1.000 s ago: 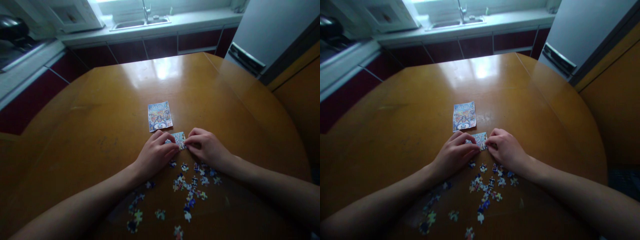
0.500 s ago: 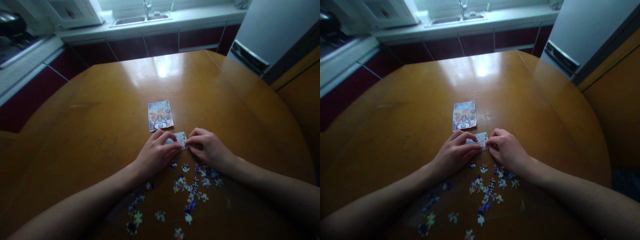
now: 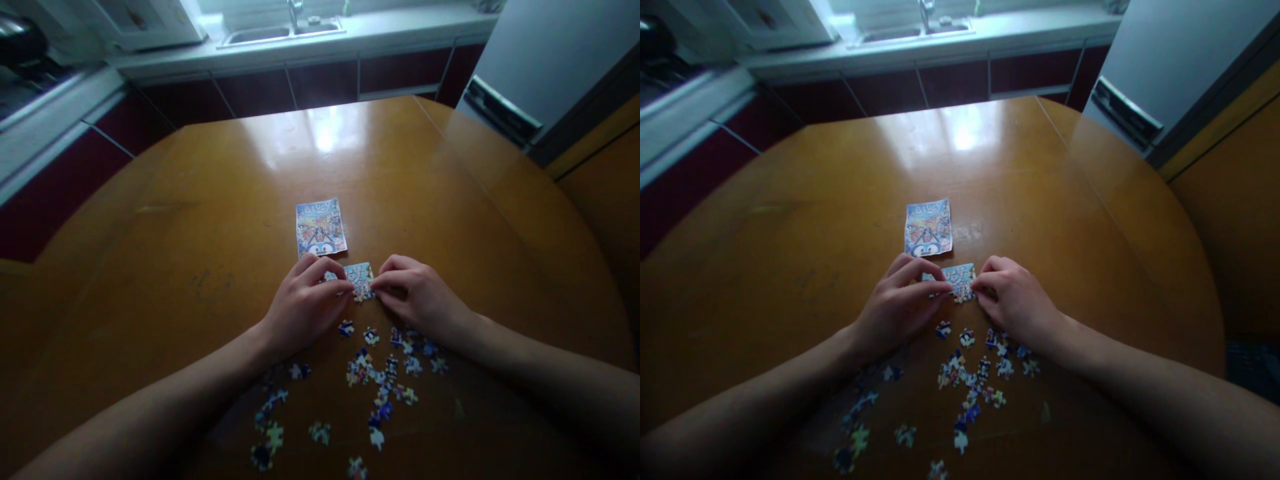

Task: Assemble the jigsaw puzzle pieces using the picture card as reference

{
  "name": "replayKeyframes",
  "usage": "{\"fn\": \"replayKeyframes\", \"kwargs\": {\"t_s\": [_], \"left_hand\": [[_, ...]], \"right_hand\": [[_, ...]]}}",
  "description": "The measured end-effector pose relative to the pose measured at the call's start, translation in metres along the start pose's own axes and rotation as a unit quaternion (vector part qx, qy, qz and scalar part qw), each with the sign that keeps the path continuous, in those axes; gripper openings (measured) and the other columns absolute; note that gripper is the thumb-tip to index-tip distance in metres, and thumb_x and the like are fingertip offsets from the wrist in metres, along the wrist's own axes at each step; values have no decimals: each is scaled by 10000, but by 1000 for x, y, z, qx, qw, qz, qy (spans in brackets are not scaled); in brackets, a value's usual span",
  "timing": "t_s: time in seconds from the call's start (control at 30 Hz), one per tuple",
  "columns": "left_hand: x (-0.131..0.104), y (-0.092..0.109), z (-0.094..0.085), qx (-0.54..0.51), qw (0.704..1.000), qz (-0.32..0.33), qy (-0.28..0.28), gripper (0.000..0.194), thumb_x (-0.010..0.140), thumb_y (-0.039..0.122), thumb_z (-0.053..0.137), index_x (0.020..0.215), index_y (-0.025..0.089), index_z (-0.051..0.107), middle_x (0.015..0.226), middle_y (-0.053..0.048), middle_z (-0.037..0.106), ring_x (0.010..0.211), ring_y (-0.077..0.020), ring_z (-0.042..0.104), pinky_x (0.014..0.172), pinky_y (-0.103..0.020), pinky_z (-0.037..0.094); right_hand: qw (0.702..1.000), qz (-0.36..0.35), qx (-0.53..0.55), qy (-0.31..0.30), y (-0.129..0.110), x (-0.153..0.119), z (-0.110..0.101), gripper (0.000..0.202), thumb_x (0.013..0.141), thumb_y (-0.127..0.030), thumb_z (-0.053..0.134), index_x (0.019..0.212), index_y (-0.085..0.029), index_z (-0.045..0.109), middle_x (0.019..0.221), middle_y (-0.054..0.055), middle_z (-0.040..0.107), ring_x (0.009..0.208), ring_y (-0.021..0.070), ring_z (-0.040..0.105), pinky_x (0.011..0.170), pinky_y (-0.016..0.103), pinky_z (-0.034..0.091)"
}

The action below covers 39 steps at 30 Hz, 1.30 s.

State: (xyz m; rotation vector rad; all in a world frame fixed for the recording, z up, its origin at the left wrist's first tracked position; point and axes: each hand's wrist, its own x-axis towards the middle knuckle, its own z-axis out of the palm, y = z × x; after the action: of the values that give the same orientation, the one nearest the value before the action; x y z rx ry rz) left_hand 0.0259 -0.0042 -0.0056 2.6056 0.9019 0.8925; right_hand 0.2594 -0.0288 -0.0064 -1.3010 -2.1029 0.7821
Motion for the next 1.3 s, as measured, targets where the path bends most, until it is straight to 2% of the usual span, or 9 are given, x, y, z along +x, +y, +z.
{"fn": "replayKeyframes", "kwargs": {"t_s": [0.3,0.6,0.9,1.07,1.2,1.3], "left_hand": [[-4,2,-1,16,998,5,-61,140,881,240,693,998,288,751,1027,-38,626,902,-193,503,812,-351,485],[-3,1,-1,29,996,9,-83,157,896,256,679,1026,311,747,1008,-31,628,892,-190,497,805,-344,483],[-5,1,2,23,997,14,-68,121,904,244,677,1000,292,734,987,-21,639,864,-175,495,788,-320,483],[-3,1,3,-5,998,-9,-70,81,911,238,667,984,218,696,990,-32,666,911,-185,519,845,-342,492],[-1,3,0,0,998,-43,-43,69,908,241,668,937,178,674,955,-37,692,908,-190,540,853,-355,494],[-1,3,-2,23,999,-31,-31,50,916,191,645,937,198,690,1001,-14,721,889,-177,548,861,-353,490]], "right_hand": [[1000,1,1,2,-1,0,1,125,893,-163,624,881,-185,747,912,48,641,836,161,589,742,313,494],[1000,-5,-3,-5,1,0,1,137,897,-165,615,888,-199,748,917,49,641,837,166,583,748,326,492],[1000,2,-15,-7,0,1,1,129,897,-170,611,878,-195,736,921,54,644,844,173,583,761,331,486],[1000,17,-24,-7,-4,1,-1,120,903,-176,607,855,-190,716,906,54,643,832,174,580,758,333,485],[1000,15,-27,-7,-5,1,-1,118,898,-165,607,832,-189,702,902,57,646,827,177,578,757,340,490],[999,9,-32,-6,-5,1,-1,121,897,-166,604,829,-193,701,903,60,649,828,180,580,757,344,494]]}}
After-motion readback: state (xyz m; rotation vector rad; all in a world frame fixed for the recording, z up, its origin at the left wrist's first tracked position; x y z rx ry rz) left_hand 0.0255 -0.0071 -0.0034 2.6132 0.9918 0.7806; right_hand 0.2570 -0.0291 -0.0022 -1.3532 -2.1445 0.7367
